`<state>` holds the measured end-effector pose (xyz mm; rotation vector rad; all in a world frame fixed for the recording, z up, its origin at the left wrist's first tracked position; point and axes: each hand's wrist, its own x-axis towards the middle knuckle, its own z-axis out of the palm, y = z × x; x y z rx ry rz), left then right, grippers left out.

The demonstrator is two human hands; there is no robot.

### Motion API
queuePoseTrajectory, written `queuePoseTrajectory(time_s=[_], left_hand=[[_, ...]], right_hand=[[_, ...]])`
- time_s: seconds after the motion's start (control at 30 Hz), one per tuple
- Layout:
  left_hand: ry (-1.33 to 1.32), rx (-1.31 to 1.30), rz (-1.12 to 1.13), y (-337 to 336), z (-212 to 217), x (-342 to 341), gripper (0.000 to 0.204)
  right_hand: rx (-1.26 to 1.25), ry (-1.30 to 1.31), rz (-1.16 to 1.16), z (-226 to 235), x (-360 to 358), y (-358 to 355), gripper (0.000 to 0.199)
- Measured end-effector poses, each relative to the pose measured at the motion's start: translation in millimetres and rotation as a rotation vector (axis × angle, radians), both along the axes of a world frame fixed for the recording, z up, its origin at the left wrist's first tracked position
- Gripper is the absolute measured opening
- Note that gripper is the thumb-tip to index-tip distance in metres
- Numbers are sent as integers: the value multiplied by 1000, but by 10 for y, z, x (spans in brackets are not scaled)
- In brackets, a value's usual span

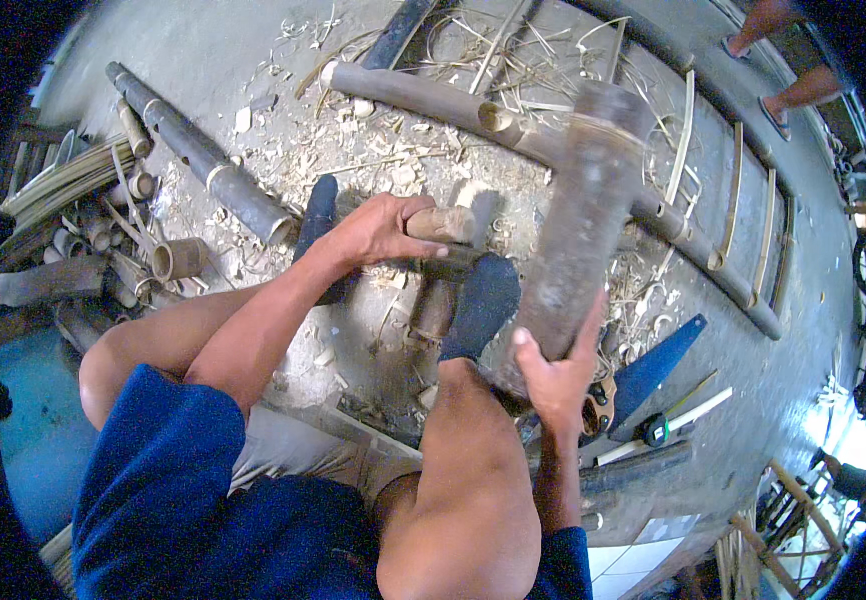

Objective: The person sits on the floor and uses a wooden mallet to strike a bamboo piece held between their feet, then uses a chisel to carve the interior. They repeat this process with another bamboo piece.

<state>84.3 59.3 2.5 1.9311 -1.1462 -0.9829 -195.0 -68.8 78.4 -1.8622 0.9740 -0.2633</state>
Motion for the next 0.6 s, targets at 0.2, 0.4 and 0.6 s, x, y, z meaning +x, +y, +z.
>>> queuePoseTrajectory(time_s=[0.2,0.4,0.6], left_hand=[[226,-188,510,90,-150,74,39],[247,79,748,-209,-411,414,51],[275,125,655,-250,-317,438,55]], right_hand=[[-39,313,108,-101,-128,-68,99],[74,76,-149,-423,-452,24,98],[143,134,-221,-644,-680,154,99]])
